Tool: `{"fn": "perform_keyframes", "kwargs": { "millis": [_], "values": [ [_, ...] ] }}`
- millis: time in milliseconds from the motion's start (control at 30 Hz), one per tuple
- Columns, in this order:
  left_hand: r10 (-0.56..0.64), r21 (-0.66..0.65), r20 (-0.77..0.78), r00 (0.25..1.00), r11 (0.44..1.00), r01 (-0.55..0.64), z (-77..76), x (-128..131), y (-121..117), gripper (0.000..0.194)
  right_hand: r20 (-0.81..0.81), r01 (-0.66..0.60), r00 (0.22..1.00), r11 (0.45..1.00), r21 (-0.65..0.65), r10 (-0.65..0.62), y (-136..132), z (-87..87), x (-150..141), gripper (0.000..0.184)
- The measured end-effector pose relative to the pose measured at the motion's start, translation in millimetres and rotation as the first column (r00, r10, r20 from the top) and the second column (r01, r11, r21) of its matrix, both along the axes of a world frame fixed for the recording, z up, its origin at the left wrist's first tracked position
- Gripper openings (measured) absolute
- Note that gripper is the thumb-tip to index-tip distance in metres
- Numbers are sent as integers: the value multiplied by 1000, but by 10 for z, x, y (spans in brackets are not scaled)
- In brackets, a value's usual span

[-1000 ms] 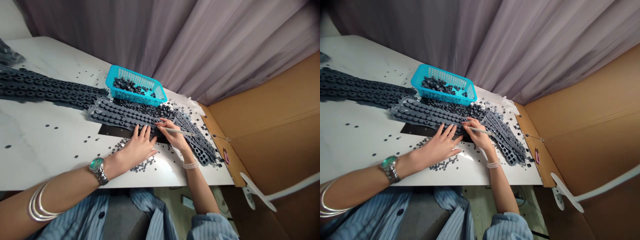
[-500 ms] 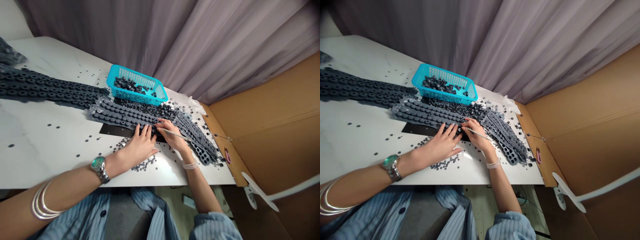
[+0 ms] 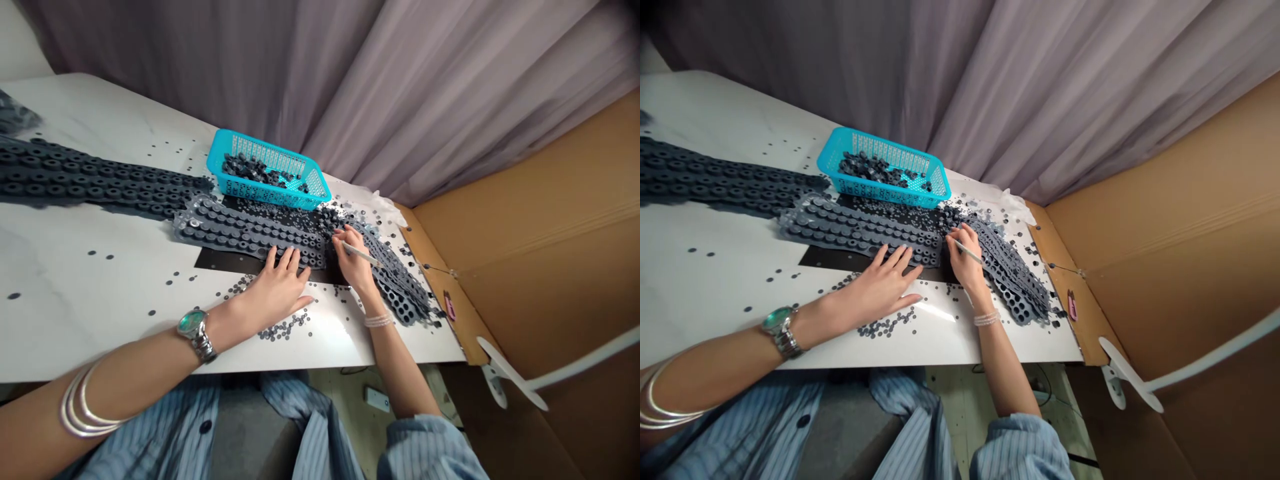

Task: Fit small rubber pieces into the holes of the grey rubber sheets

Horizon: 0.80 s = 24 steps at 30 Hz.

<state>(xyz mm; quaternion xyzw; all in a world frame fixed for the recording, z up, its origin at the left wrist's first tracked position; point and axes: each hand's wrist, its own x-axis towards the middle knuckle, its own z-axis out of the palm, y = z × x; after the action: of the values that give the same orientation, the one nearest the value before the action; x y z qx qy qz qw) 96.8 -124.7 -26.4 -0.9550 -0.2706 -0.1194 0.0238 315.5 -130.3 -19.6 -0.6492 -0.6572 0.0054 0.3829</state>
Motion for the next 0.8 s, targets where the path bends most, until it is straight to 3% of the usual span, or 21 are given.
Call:
{"fn": "perform_keyframes", "kwargs": {
  "millis": [133, 233, 400, 800],
  "values": [
    [3, 19, -11, 1000, 1000, -3, -33, -1, 20, 59, -111, -311, 948, 942, -126, 298, -81, 129, -160, 16],
    [6, 22, -18, 1000, 1000, -6, -38, -1, 30, 61, -169, -425, 903, 877, -222, 395, -150, 231, -243, 16],
    [18, 21, -44, 999, 1000, -17, -29, 3, 36, 62, -182, -440, 896, 859, -262, 404, -192, 262, -238, 15],
    [6, 7, -27, 1000, 1000, -6, -17, -6, 36, 61, -156, -422, 906, 872, -247, 394, -186, 244, -232, 20]
  ]
}}
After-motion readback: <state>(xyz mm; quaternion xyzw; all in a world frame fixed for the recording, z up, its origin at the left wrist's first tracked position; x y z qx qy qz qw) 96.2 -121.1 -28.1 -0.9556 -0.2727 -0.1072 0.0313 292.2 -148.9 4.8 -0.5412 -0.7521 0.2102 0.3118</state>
